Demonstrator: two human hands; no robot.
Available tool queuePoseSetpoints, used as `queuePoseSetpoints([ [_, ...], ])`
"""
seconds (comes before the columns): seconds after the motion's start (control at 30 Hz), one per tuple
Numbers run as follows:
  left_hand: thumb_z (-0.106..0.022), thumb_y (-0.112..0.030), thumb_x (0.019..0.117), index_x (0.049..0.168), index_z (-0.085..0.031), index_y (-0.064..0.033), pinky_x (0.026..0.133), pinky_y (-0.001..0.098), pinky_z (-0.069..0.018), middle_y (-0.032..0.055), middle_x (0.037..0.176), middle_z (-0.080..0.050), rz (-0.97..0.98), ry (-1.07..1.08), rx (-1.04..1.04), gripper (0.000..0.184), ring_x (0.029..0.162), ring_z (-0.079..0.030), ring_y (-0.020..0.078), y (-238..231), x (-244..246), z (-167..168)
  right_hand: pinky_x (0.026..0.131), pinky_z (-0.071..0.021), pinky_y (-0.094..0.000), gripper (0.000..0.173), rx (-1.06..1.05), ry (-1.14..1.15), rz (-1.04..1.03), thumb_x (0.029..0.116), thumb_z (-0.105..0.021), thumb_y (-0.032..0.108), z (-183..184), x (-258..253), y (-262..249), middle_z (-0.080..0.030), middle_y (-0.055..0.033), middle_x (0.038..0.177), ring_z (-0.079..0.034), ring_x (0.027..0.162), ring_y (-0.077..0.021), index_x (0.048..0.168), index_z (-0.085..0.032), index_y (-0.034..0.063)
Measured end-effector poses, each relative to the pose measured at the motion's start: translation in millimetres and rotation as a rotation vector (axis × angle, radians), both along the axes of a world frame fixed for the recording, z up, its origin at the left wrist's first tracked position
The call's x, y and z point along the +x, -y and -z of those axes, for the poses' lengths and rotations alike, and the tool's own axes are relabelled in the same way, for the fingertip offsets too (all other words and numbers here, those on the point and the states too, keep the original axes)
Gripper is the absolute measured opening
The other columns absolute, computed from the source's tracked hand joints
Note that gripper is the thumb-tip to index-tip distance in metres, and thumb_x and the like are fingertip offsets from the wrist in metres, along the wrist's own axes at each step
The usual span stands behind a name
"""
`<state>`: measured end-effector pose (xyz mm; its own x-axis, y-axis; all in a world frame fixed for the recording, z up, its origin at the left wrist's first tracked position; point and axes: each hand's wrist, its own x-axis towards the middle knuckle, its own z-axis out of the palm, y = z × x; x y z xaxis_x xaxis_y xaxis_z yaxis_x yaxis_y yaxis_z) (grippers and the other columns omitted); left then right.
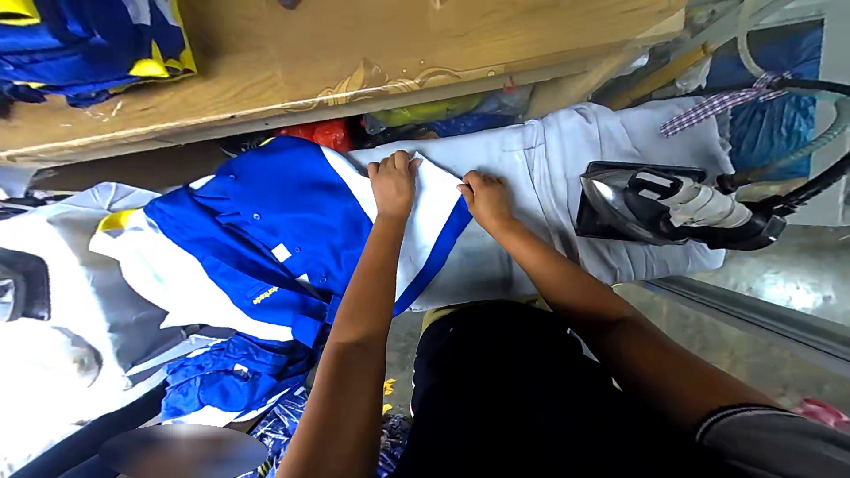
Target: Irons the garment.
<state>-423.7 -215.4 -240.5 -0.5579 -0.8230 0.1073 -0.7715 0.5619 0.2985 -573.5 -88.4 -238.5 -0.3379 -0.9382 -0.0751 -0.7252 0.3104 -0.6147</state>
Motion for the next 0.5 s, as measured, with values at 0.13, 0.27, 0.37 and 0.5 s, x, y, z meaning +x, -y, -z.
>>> queuePoseSetpoints([
  [0.13, -0.058, -0.032, 0.1037, 0.106, -0.07, 0.0042, 0.086, 0.06, -0.0485, 0.0237, 0.1, -0.073, 0.019, 0.004, -0.142, 0.038, 0.097, -0.071, 0.0417, 7.7, 1.3, 18.6, 0.085, -0.0512, -0.0612, 0.024, -0.057, -0.096, 0.069, 0.1017, -0.06, 0.017, 10.6, 4.9, -2.7, -0.073, -0.0234, 0.101, -0.07, 0.102, -0.0439, 0.105, -0.072, -0.0042],
  [0.27, -0.057, -0.036, 0.1038, 0.109, -0.07, 0.002, 0.091, 0.0602, -0.0471, 0.0225, 0.103, -0.073, 0.005, 0.029, -0.095, 0.041, 0.099, -0.071, 0.0405, 8.7, 1.4, 13.9, 0.083, -0.0481, -0.0602, 0.023, -0.15, -0.174, 0.092, 0.1004, -0.062, 0.019, 20.9, 5.9, -7.8, -0.073, -0.0207, 0.097, -0.068, 0.099, -0.043, 0.1, -0.073, -0.0013],
  [0.37, -0.05, -0.039, 0.1063, 0.117, -0.069, 0.0022, 0.099, 0.0643, -0.0422, 0.0246, 0.111, -0.072, 0.006, 0.0, 0.028, 0.046, 0.108, -0.068, 0.0438, 9.8, 3.0, 3.0, 0.089, -0.0465, -0.0627, 0.025, -0.109, -0.102, 0.075, 0.1031, -0.058, 0.018, 11.7, 1.3, -11.5, -0.074, -0.0216, 0.105, -0.067, 0.105, -0.0446, 0.11, -0.073, -0.0015],
  [0.5, -0.049, -0.026, 0.1059, 0.119, -0.068, 0.0027, 0.1, 0.0671, -0.0392, 0.0271, 0.12, -0.066, 0.129, -0.136, 0.021, 0.037, 0.116, -0.061, 0.0484, -13.7, 12.0, -20.7, 0.09, -0.0471, -0.0636, 0.023, -0.113, -0.079, 0.063, 0.1007, -0.059, 0.012, 9.0, 0.5, -16.1, -0.073, -0.0228, 0.108, -0.066, 0.108, -0.0457, 0.114, -0.072, -0.0019],
])
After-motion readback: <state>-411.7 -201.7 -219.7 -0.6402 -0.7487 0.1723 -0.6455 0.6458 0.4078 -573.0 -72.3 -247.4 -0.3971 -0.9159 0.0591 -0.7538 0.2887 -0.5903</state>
